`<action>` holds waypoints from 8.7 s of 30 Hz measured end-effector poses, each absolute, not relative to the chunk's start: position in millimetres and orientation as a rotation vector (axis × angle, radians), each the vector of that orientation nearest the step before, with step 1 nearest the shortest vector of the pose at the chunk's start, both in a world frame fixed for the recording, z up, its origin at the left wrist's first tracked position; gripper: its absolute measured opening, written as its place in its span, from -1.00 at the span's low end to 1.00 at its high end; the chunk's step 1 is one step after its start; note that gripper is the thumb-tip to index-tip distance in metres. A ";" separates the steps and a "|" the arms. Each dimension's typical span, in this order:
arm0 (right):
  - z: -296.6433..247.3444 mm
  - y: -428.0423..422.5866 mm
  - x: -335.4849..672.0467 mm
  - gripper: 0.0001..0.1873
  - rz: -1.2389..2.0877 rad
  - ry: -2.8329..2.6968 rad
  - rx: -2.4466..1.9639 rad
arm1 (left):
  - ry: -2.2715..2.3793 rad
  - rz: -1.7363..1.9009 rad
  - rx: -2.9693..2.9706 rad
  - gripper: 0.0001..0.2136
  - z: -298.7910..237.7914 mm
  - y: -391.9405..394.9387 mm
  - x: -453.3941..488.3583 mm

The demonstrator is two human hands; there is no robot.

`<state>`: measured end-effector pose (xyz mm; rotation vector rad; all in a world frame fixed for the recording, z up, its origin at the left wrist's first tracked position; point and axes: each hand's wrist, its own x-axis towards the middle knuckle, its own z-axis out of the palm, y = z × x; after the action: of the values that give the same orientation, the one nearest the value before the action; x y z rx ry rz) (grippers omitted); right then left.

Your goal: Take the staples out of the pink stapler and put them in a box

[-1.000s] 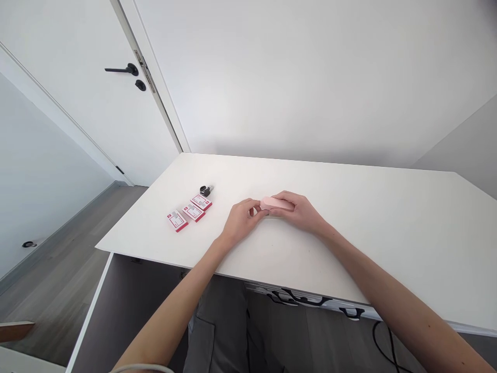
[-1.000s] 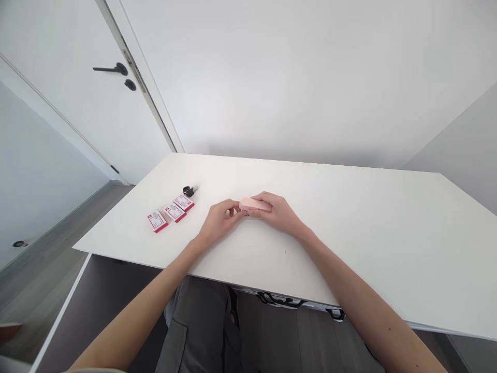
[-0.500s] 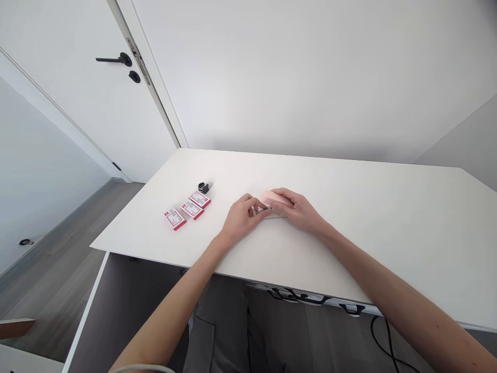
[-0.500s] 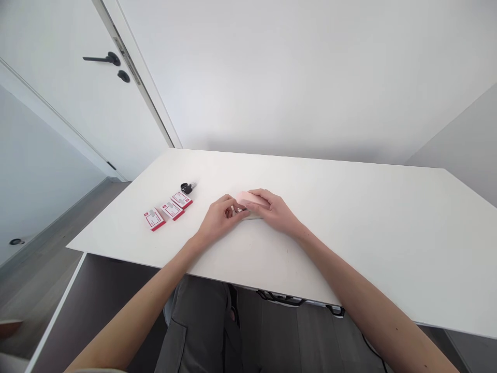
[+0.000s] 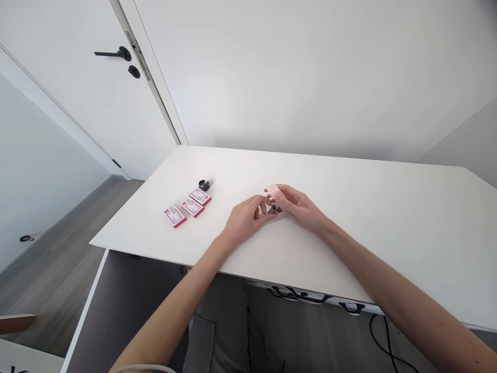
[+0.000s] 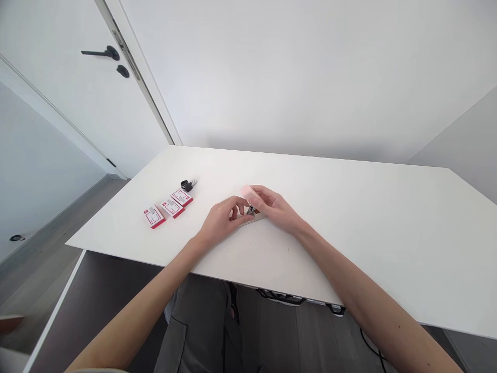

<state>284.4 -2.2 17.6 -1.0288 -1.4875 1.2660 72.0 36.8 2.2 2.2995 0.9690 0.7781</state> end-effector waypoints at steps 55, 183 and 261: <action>14.6 -0.9 284.6 -0.53 0.848 -1.609 -1.255 | 1.257 1.496 1.763 -0.83 12.7 28.4 69.8; 8.7 -1.0 287.0 -0.55 1.210 -1.396 -1.163 | 1.134 0.890 2.379 -0.65 4.3 9.4 34.1; 3.2 -10.5 282.1 -0.41 0.839 -1.814 -1.416 | 1.026 0.639 2.449 -0.66 2.3 1.5 36.8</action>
<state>282.1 -10.5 3.2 -1.4156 -1.8143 0.8390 36.8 1.5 2.3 2.4490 1.0256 0.6393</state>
